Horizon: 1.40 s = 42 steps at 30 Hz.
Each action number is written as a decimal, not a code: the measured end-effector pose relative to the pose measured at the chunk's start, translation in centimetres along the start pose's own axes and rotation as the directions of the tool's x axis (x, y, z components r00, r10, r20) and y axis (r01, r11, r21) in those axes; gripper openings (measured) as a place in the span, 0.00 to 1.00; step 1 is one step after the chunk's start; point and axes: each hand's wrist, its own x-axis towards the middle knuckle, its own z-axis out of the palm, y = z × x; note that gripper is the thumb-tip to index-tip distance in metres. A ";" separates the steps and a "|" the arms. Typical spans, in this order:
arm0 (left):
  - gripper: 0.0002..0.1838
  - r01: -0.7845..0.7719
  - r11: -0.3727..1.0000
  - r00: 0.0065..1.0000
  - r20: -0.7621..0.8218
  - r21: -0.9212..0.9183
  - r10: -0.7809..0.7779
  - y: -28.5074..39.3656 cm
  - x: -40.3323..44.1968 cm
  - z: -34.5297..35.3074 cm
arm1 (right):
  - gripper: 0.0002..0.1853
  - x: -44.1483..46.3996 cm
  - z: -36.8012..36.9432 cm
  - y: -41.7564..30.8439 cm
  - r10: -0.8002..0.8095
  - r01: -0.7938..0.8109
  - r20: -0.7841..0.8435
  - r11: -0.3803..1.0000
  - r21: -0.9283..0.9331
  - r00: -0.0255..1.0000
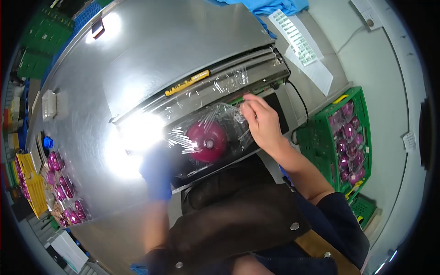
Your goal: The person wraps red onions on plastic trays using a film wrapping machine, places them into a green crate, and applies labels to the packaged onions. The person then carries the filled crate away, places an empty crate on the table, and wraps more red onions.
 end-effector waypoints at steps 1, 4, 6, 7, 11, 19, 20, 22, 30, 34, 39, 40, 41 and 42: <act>0.11 -0.068 0.998 0.992 -0.105 0.017 0.069 -0.5 -0.3 0.4 | 0.14 -0.3 0.0 0.5 0.019 -0.019 -0.007 0.998 -0.056 1.000; 0.11 -0.080 0.991 0.993 -0.081 0.111 0.089 -2.7 -0.8 -2.5 | 0.19 -0.4 -1.7 1.5 -0.029 0.018 -0.050 0.977 -0.215 0.998; 0.13 -0.132 0.937 0.991 0.070 0.323 0.115 -2.8 -1.7 -5.5 | 0.19 -1.0 -4.2 0.8 0.046 -0.026 0.094 0.979 -0.202 0.994; 0.14 -0.239 0.845 0.970 0.167 0.479 0.179 -3.7 -2.6 -7.0 | 0.19 -1.9 -5.1 0.8 0.071 -0.046 0.140 0.984 -0.175 0.988; 0.17 0.346 0.889 0.844 0.316 0.299 -0.435 -11.9 -7.6 -10.8 | 0.18 -7.3 -6.3 2.9 0.534 -0.506 0.491 0.838 -0.202 0.689; 0.17 0.532 0.847 0.844 0.078 0.011 -0.531 -8.2 -12.2 -2.7 | 0.13 -15.1 5.0 4.9 0.281 -0.224 0.453 0.958 -0.176 0.846; 0.17 0.537 0.844 0.842 0.065 0.004 -0.536 -8.3 -12.4 -3.1 | 0.14 -15.3 5.0 3.5 0.294 -0.237 0.495 0.955 -0.176 0.818; 0.16 0.546 0.838 0.837 0.040 -0.010 -0.546 -8.6 -12.8 -4.0 | 0.14 -15.6 3.6 4.6 0.264 -0.197 0.451 0.962 -0.190 0.853; 0.20 0.316 0.894 0.943 0.002 0.319 -0.334 -14.4 -11.9 -7.3 | 0.10 -13.2 4.1 2.0 0.336 -0.010 0.625 0.886 -0.464 0.704; 0.17 -0.005 0.936 0.997 0.068 0.353 -0.020 -13.1 -12.8 -6.2 | 0.10 -14.5 8.2 0.4 0.046 -0.520 0.769 0.762 0.385 0.637; 0.14 -0.052 0.986 0.998 -0.031 0.157 0.058 -13.3 -13.8 -7.7 | 0.17 -14.6 12.6 0.4 -0.481 -0.204 0.515 0.559 0.804 0.710; 0.14 -0.118 0.955 0.992 -0.018 0.272 0.128 -12.8 -14.1 -8.5 | 0.21 -14.3 11.7 -1.2 -0.482 -0.498 0.623 0.376 0.782 0.616; 0.14 -0.200 0.926 0.977 -0.009 0.320 0.214 -10.9 -13.7 -8.9 | 0.25 -14.0 10.8 -2.9 -0.473 -0.770 0.721 0.127 0.625 0.506; 0.14 -0.281 0.888 0.954 0.007 0.364 0.298 -7.4 -12.7 -9.1 | 0.30 -13.7 9.8 -4.6 -0.454 -0.915 0.801 -0.088 0.394 0.389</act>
